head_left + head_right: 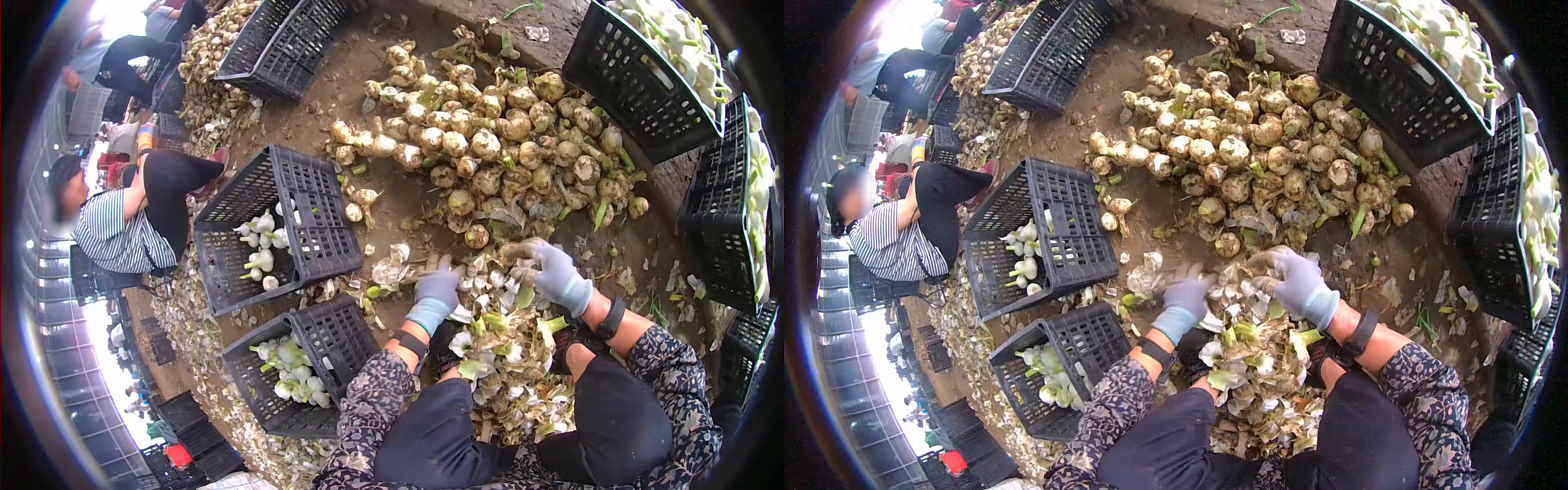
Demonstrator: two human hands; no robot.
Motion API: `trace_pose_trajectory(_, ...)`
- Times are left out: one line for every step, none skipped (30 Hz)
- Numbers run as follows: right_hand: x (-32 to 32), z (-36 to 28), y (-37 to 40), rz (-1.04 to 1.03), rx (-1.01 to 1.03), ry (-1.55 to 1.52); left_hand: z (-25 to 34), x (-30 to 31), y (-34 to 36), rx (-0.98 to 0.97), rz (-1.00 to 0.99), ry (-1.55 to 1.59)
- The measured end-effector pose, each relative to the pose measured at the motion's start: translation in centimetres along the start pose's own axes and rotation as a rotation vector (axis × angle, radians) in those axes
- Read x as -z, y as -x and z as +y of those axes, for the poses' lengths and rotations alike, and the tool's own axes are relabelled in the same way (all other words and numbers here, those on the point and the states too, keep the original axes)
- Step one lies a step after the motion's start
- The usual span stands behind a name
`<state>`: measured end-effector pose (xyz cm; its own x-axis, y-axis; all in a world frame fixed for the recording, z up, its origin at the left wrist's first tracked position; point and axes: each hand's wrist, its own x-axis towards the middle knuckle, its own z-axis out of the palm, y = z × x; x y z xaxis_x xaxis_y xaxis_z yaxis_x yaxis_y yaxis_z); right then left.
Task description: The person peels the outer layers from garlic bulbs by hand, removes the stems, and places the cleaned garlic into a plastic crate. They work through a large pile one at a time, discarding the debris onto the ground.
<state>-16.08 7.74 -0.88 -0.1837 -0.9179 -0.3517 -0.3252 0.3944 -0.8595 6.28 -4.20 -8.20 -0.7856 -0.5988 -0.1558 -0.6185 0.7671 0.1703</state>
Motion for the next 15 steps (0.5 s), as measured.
trace_pose_trajectory(-0.1, 0.0, 0.1, 0.0, 0.003, 0.005, -0.3, 0.1, -0.2, 0.044, -0.197, 0.01)
trace_pose_trajectory(-0.2, 0.0, 0.3, -0.017, -0.02, -0.015, -0.7, 0.4, -0.4, 0.088, -0.394, 0.02)
trace_pose_trajectory(-0.2, 0.0, 0.3, -0.034, -0.043, -0.036, -1.6, -0.2, -0.2, 0.088, -0.392, 0.021)
trace_pose_trajectory(-0.1, -0.4, 0.5, -0.037, -0.058, -0.012, -3.0, -0.7, 0.0, 0.174, -0.301, 0.083)
trace_pose_trajectory(-0.2, -0.3, 0.4, -0.038, -0.056, -0.019, -4.3, -0.8, 0.4, 0.259, -0.211, 0.142)
trace_pose_trajectory(-0.2, -0.1, 0.3, -0.024, 0.009, 0.03, -5.3, 0.2, 0.3, 0.351, -0.184, 0.234)
trace_pose_trajectory(-0.3, 0.0, 0.2, -0.009, 0.071, 0.079, -5.7, 1.1, 0.3, 0.349, -0.188, 0.227)
trace_pose_trajectory(-0.3, -0.1, 0.1, -0.004, 0.069, 0.072, -5.8, 2.2, 0.2, 0.507, -0.056, 0.784)
trace_pose_trajectory(-0.4, -0.6, 0.0, -0.003, 0.068, -0.031, -5.3, 3.5, 0.0, 0.646, 0.088, 1.345)
trace_pose_trajectory(-0.4, -1.3, -0.1, 0.001, 0.067, -0.13, -4.4, 4.8, -0.1, 0.639, 0.08, 1.346)
trace_pose_trajectory(-0.3, -2.7, -0.1, -0.036, -0.049, -0.402, -2.9, 6.8, -0.4, 0.673, 0.002, 1.606)
trace_pose_trajectory(-0.8, -2.6, -0.7, -0.046, -0.028, -0.491, -1.6, 8.2, -0.8, 0.7, -0.088, 1.868)
trace_pose_trajectory(-1.2, -2.4, -1.2, -0.054, -0.008, -0.578, 0.1, 8.4, -1.1, 0.672, -0.108, 2.015)
trace_pose_trajectory(-1.0, -3.0, -1.3, -0.065, -0.023, -0.661, 1.7, 9.1, -1.5, 0.614, -0.16, 2.05)
trace_pose_trajectory(-0.9, -3.5, -1.5, -0.078, -0.038, -0.744, 3.1, 9.3, -1.9, 0.556, -0.21, 2.085)
